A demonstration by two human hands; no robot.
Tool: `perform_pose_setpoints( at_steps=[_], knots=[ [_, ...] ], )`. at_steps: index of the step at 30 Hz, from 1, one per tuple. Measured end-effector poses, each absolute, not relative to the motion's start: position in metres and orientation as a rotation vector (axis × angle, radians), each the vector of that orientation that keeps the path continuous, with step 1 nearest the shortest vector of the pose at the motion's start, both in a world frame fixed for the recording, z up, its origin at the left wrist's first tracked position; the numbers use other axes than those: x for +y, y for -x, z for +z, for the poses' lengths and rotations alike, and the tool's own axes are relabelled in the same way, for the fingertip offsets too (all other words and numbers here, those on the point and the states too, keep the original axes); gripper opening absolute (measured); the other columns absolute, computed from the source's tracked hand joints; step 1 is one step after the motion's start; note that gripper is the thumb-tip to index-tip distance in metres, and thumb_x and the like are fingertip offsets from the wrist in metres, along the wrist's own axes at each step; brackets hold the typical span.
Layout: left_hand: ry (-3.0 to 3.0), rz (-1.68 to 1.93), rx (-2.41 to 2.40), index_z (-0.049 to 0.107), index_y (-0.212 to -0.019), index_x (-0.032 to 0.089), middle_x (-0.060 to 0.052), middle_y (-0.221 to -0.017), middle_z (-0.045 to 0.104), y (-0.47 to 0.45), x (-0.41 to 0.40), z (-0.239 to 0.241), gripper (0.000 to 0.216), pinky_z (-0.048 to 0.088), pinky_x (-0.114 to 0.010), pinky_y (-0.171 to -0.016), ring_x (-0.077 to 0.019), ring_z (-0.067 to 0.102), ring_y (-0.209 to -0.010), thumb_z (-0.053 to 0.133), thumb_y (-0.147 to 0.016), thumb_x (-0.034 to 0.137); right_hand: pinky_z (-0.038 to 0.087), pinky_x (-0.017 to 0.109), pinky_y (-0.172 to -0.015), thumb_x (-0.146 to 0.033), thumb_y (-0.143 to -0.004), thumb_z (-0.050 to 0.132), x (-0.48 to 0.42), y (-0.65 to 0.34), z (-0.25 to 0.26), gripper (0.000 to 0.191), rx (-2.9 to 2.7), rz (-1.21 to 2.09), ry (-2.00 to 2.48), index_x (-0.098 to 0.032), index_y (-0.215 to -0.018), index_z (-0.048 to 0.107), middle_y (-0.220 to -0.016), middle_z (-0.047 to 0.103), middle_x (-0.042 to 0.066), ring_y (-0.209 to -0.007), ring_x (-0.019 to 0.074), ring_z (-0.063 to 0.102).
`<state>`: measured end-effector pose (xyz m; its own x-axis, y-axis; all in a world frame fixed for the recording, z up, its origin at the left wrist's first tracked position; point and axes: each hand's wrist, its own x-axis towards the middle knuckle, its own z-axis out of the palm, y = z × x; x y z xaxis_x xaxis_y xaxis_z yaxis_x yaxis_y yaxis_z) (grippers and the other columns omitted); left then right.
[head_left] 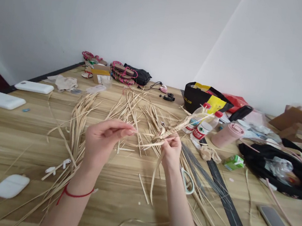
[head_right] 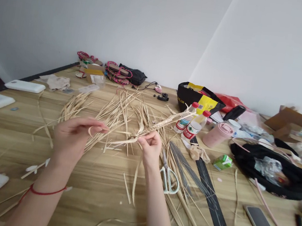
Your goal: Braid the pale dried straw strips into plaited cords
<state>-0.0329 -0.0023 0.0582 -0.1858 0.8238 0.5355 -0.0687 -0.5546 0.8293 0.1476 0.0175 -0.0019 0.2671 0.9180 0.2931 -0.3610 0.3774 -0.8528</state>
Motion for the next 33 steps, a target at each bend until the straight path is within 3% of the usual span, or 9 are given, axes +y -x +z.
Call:
perform_pose_setpoints(
  at_steps=[7,17,33],
  knots=[
    [-1.538,2.000,0.691,0.069,-0.070,0.026,0.003,-0.069,0.068,0.022,-0.022,0.075,0.009,0.056,-0.028,-0.055,-0.0141,0.065,-0.062,0.076,-0.069,0.020,0.049,0.029,-0.063,-0.033,-0.050,0.084,0.020,-0.146,-0.006,0.045,-0.807,1.090,0.628,-0.023,-0.061,0.042,-0.069,0.063,-0.004,-0.064,0.0130,0.059],
    [-1.740,1.982,0.639,0.066,-0.077,0.025,0.002,-0.076,0.065,0.029,-0.028,0.074,0.018,0.059,-0.033,-0.065,-0.0148,0.065,-0.070,0.071,-0.072,0.008,0.047,0.025,-0.059,-0.033,-0.048,0.086,0.022,-0.149,-0.006,0.045,-0.776,1.075,0.569,-0.023,-0.061,0.044,-0.069,0.063,-0.004,-0.066,0.0128,0.061],
    [-1.978,1.981,0.526,0.066,-0.083,0.020,0.000,-0.082,0.067,0.020,-0.024,0.067,0.021,0.059,-0.032,-0.064,-0.0153,0.066,-0.077,0.068,-0.073,0.002,0.051,0.025,-0.064,-0.030,-0.052,0.084,0.023,-0.149,-0.008,0.039,-0.814,1.028,0.512,-0.022,-0.061,0.047,-0.068,0.067,-0.004,-0.067,0.0121,0.064]
  ],
)
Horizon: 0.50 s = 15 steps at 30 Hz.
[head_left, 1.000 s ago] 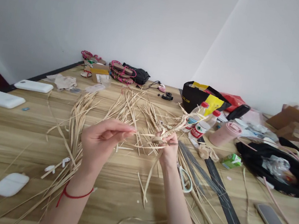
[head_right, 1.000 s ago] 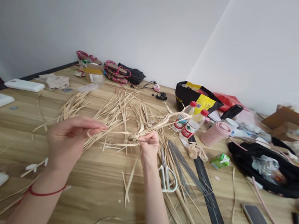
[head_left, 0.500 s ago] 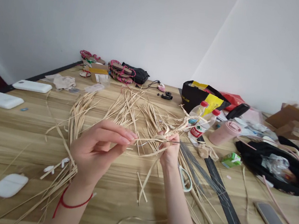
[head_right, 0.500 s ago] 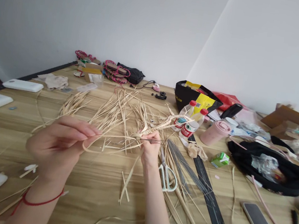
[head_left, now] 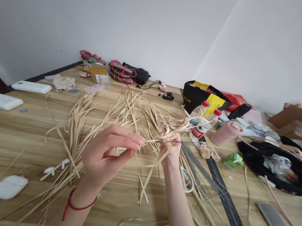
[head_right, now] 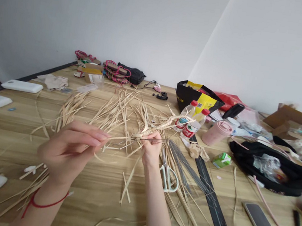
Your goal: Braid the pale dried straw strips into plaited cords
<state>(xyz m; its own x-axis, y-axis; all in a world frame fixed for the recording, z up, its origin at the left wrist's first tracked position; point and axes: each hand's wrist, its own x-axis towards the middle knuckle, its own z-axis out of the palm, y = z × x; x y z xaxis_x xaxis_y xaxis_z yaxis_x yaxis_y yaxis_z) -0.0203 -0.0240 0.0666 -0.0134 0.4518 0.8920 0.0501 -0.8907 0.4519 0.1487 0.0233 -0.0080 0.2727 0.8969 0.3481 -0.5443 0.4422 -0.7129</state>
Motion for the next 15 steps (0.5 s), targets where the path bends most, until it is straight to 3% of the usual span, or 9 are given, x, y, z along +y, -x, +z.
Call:
perform_pose_setpoints(
  at_steps=[15],
  knots=[
    [-1.998,2.165,0.483,0.063,-0.074,0.017,0.001,-0.079,0.066,0.0252,-0.0273,0.0751,0.019,0.057,-0.030,-0.058,-0.0136,0.066,-0.071,0.069,-0.069,-0.001,0.048,0.024,-0.060,-0.035,-0.051,0.084,0.0239,-0.1481,-0.0085,0.043,-0.774,0.982,0.570,-0.022,-0.064,0.045,-0.068,0.067,-0.004,-0.063,0.0120,0.063]
  ],
)
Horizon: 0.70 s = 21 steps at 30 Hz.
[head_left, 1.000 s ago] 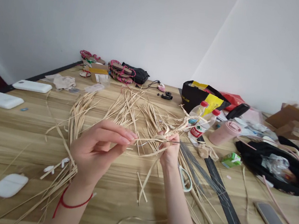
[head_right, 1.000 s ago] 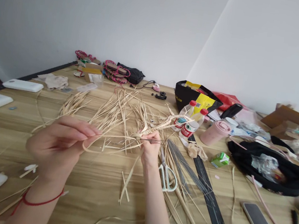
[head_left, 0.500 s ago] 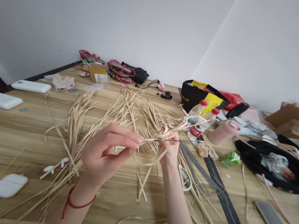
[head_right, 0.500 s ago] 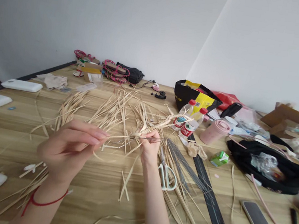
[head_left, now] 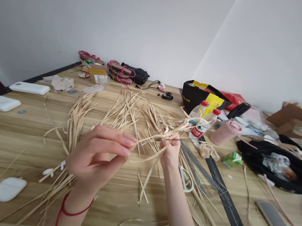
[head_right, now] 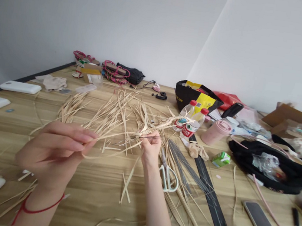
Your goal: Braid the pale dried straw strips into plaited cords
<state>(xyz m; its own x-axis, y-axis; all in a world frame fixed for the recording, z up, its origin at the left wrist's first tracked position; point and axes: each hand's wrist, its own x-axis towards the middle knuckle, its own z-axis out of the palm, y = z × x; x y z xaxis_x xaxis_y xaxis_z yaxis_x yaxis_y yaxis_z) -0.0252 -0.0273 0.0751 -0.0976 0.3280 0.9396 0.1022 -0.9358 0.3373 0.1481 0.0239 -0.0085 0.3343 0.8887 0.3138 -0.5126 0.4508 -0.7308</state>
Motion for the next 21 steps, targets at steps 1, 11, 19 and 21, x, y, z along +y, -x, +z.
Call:
perform_pose_setpoints(
  at_steps=[1,11,19,21],
  knots=[
    [-1.990,2.156,0.467,0.063,-0.075,0.016,0.001,-0.079,0.066,0.0246,-0.0278,0.0751,0.019,0.057,-0.030,-0.058,-0.0136,0.066,-0.071,0.069,-0.069,-0.001,0.048,0.024,-0.061,-0.035,-0.051,0.084,0.0240,-0.1483,-0.0090,0.044,-0.772,0.979,0.581,-0.022,-0.064,0.045,-0.068,0.067,-0.004,-0.063,0.0120,0.063],
    [-2.002,2.060,0.558,0.061,-0.075,0.020,0.002,-0.078,0.065,0.0181,-0.0290,0.0685,0.017,0.058,-0.028,-0.061,-0.0125,0.065,-0.071,0.068,-0.074,0.005,0.050,0.027,-0.068,-0.031,-0.052,0.083,0.0262,-0.1493,-0.0103,0.042,-0.765,0.980,0.566,-0.022,-0.064,0.044,-0.069,0.065,-0.005,-0.070,0.0129,0.064],
    [-1.997,2.096,0.602,0.061,-0.074,0.021,0.002,-0.078,0.064,0.0175,-0.0276,0.0682,0.019,0.056,-0.028,-0.060,-0.0122,0.065,-0.071,0.070,-0.073,0.005,0.050,0.026,-0.069,-0.034,-0.051,0.084,0.0247,-0.1500,-0.0088,0.041,-0.764,1.001,0.553,-0.022,-0.064,0.048,-0.068,0.068,-0.005,-0.069,0.0120,0.065],
    [-2.002,2.093,0.608,0.061,-0.074,0.022,0.002,-0.078,0.064,0.0172,-0.0279,0.0681,0.018,0.056,-0.029,-0.059,-0.0126,0.065,-0.070,0.070,-0.073,0.007,0.049,0.026,-0.068,-0.036,-0.050,0.084,0.0242,-0.1498,-0.0079,0.041,-0.764,0.991,0.578,-0.022,-0.063,0.048,-0.069,0.068,-0.004,-0.067,0.0121,0.064]
  ],
)
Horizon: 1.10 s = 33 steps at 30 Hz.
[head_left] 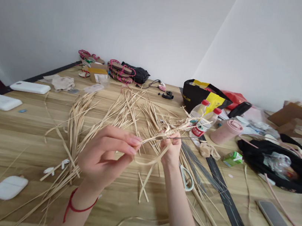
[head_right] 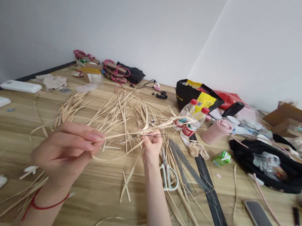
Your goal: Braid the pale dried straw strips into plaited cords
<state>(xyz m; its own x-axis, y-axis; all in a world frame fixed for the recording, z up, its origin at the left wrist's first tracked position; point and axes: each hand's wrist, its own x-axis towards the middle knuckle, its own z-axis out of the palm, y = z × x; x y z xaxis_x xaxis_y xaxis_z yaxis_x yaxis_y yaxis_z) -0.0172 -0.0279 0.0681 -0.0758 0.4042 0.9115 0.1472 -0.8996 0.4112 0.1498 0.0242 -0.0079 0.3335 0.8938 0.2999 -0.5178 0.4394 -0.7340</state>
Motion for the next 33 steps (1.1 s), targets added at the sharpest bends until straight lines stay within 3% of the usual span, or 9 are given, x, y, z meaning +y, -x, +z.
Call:
perform_pose_setpoints(
  at_steps=[8,19,30,33],
  knots=[
    [-2.019,2.090,0.658,0.061,-0.073,0.024,0.003,-0.076,0.065,0.017,-0.030,0.068,0.018,0.056,-0.029,-0.058,-0.0128,0.065,-0.069,0.070,-0.073,0.008,0.049,0.028,-0.068,-0.039,-0.048,0.084,0.025,-0.150,-0.009,0.045,-0.761,0.974,0.619,-0.022,-0.062,0.045,-0.067,0.065,-0.004,-0.067,0.0134,0.064],
    [-2.039,2.082,0.650,0.062,-0.075,0.021,0.001,-0.081,0.066,0.013,-0.026,0.066,0.019,0.056,-0.028,-0.061,-0.0130,0.065,-0.073,0.069,-0.072,0.003,0.050,0.026,-0.064,-0.029,-0.053,0.083,0.023,-0.149,-0.010,0.037,-0.806,1.008,0.573,-0.021,-0.063,0.048,-0.069,0.068,-0.004,-0.066,0.0128,0.064],
    [-2.011,1.619,0.495,0.066,-0.081,0.020,-0.004,-0.079,0.070,0.029,-0.008,0.062,0.014,0.058,-0.031,-0.068,-0.0173,0.068,-0.076,0.069,-0.074,0.009,0.050,0.025,-0.057,-0.026,-0.056,0.084,0.016,-0.152,-0.007,0.031,-1.013,1.043,0.697,-0.021,-0.062,0.053,-0.063,0.066,-0.004,-0.055,0.0121,0.060],
    [-2.047,1.542,0.567,0.065,-0.078,0.020,-0.008,-0.089,0.071,0.033,-0.003,0.060,0.010,0.057,-0.034,-0.074,-0.0196,0.068,-0.084,0.071,-0.073,0.013,0.051,0.025,-0.056,-0.027,-0.055,0.084,0.013,-0.151,0.000,0.031,-1.075,1.086,0.716,-0.021,-0.061,0.054,-0.062,0.066,-0.004,-0.056,0.0126,0.061]
  ],
)
